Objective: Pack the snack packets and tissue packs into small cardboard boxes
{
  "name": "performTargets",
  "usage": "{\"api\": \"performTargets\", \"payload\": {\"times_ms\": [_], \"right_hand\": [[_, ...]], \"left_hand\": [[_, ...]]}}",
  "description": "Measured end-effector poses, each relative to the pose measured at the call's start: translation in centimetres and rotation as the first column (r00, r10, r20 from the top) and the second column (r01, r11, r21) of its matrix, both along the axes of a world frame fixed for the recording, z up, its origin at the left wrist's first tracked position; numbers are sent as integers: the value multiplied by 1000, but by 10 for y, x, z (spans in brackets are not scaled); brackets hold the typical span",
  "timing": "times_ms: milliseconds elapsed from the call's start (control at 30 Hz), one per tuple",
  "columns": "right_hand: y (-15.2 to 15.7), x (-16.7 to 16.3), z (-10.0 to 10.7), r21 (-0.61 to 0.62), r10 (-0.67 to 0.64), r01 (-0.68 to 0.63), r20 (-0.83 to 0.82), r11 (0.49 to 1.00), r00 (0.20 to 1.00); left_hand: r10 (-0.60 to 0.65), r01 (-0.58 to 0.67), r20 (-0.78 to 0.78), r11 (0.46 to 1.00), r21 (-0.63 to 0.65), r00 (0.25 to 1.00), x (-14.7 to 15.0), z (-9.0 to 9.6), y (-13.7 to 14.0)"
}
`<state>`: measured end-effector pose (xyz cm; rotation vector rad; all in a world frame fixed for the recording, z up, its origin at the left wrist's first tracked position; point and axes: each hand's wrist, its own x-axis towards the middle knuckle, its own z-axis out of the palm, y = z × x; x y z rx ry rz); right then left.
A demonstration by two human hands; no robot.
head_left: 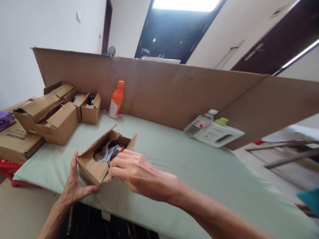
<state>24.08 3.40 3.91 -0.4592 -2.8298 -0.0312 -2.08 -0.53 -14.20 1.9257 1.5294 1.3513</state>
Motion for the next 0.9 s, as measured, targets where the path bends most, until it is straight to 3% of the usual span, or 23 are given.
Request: {"api": "performTargets", "payload": {"times_ms": [100,200,367,500,600,767,900], "right_hand": [[-17,12,4,-202,-10,-2,-61,979,998],[-21,15,7,-287,-92,63,-89,956,992],[-12,28,18,-562,-78,49,-27,825,997],[16,50,22,-403,-257,307,173,862,951],[37,53,12,-279,-259,382,390,881,883],[51,32,-15,-74,-235,300,456,951,858],[57,17,-24,-11,-160,196,537,980,829]], "left_hand": [[-107,107,-1,994,-29,994,12,-1,-18],[-147,147,-7,988,-57,989,28,-4,-25],[-153,150,-41,986,-68,987,40,-5,-16],[-185,180,-76,982,-60,980,37,-2,-13],[-205,200,-87,978,-57,975,35,-2,-12],[-218,213,-76,974,-72,973,37,-1,-9],[-189,187,-6,977,-106,982,40,-2,-7]]}}
